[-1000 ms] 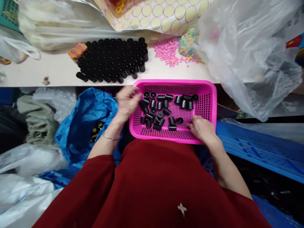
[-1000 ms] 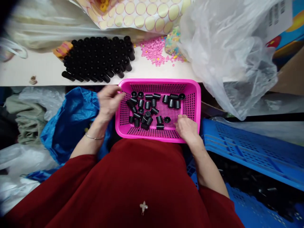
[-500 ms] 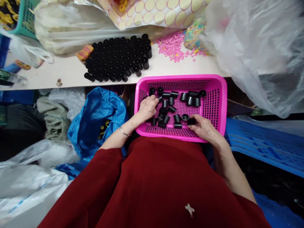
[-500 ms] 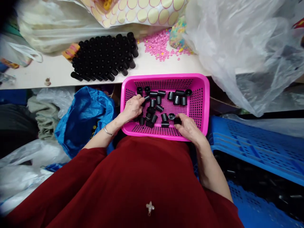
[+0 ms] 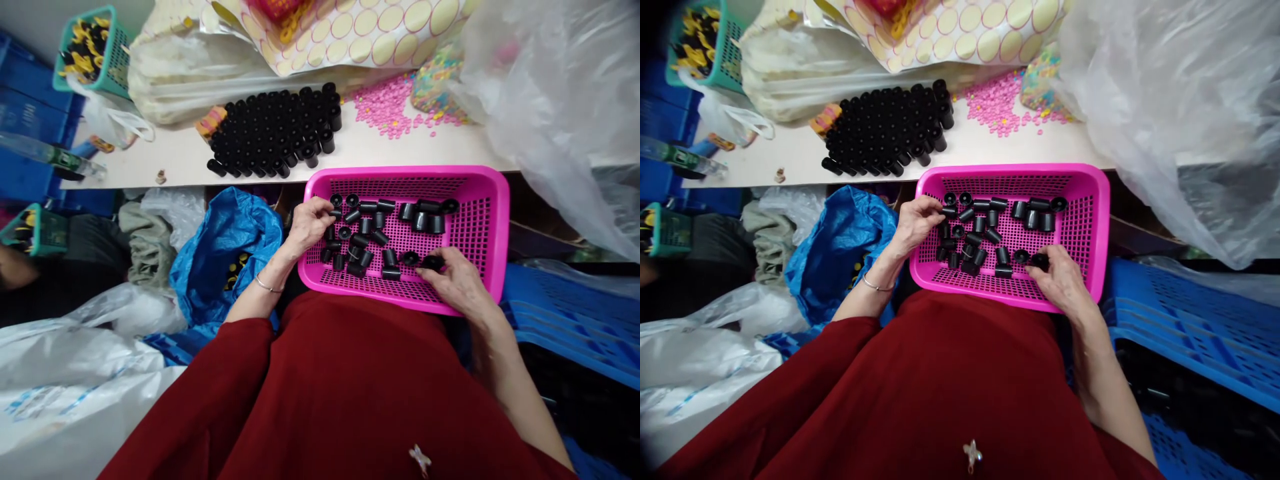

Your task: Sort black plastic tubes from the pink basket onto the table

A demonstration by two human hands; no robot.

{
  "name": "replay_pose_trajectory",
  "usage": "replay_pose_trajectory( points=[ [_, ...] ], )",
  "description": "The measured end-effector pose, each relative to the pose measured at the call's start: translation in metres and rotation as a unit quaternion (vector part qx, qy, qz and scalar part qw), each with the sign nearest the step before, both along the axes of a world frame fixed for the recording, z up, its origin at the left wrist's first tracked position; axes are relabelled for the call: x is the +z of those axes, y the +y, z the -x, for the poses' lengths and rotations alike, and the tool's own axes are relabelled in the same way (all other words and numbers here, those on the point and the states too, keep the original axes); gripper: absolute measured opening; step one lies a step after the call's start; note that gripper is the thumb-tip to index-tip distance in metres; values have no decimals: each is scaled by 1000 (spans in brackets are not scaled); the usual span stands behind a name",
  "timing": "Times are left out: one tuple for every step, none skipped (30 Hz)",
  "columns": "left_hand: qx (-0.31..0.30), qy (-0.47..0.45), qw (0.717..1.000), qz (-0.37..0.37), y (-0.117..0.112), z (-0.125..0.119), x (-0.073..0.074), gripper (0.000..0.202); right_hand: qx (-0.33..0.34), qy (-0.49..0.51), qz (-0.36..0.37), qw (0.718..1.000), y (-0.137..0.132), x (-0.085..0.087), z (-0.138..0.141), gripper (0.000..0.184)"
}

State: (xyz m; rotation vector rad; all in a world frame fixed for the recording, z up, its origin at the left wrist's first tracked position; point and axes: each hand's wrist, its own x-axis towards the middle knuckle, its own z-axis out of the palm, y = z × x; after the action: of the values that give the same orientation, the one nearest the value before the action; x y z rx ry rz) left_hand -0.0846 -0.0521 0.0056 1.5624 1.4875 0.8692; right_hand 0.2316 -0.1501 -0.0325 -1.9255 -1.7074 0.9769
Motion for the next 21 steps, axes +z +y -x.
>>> replay_pose_trajectory(
  points=[
    [-5, -8, 1000, 15, -2, 3, 2, 7, -6, 9, -4, 1000, -1, -1, 0, 26],
    [-21, -4, 999, 27, -4, 5, 3, 6, -12, 23, -8, 1000, -1, -3, -1, 27],
    [-44, 11, 998, 34, -6, 6, 3, 5, -16, 41, -9, 999, -2, -5, -1, 28],
    [-70, 34, 996, 35, -8, 6, 2, 4, -17, 60, -8, 998, -3, -7, -1, 29],
    [-99, 65, 992, 32, -11, 4, 0, 5, -15, 76, -7, 997, -4, -9, 0, 31],
    [-128, 103, 986, 25, -13, 1, -2, 6, -12, 88, -8, 996, -4, -11, 2, 33],
    [-155, 145, 977, 11, -14, -5, -4, 7, -8, 95, -14, 995, -4, -13, 5, 34],
    [-184, 188, 965, -6, -15, -12, -6, 9, -2, 94, -22, 995, -3, -13, 8, 35],
    [-217, 229, 949, -24, -16, -20, -7, 11, 11, 86, -33, 996, -2, -13, 11, 35],
    [-253, 266, 930, -36, -16, -28, -8, 12, 31, 72, -41, 996, -1, -11, 15, 35],
    [-287, 299, 909, -41, -16, -37, -9, 15, 59, 52, -45, 996, 1, -8, 19, 34],
    [-319, 329, 888, -38, -15, -45, -9, 17, 91, 25, -42, 995, 2, -4, 21, 32],
    [-345, 357, 868, -29, -14, -51, -9, 18, 121, -10, -34, 992, 3, 1, 23, 30],
    [-363, 381, 850, -17, -13, -56, -9, 18, 145, -46, -20, 988, 4, 6, 24, 29],
    [-371, 400, 838, -8, -13, -60, -9, 17, 160, -76, -4, 984, 4, 11, 24, 28],
    [-373, 409, 833, -4, -12, -62, -10, 16, 165, -98, 8, 981, 4, 14, 23, 28],
    [-370, 406, 836, -3, -11, -62, -11, 13, 162, -106, 16, 981, 4, 17, 21, 30],
    [-363, 388, 847, -5, -11, -62, -13, 10, 150, -101, 16, 983, 3, 18, 18, 32],
    [-351, 356, 866, -2, -11, -60, -14, 8, 129, -88, 9, 988, 2, 18, 15, 35],
    [-334, 309, 891, 10, -12, -59, -16, 8, 100, -69, -3, 993, 1, 16, 12, 39],
    [-315, 246, 916, 34, -13, -57, -17, 11, 66, -45, -15, 997, -1, 14, 10, 41]
  ],
)
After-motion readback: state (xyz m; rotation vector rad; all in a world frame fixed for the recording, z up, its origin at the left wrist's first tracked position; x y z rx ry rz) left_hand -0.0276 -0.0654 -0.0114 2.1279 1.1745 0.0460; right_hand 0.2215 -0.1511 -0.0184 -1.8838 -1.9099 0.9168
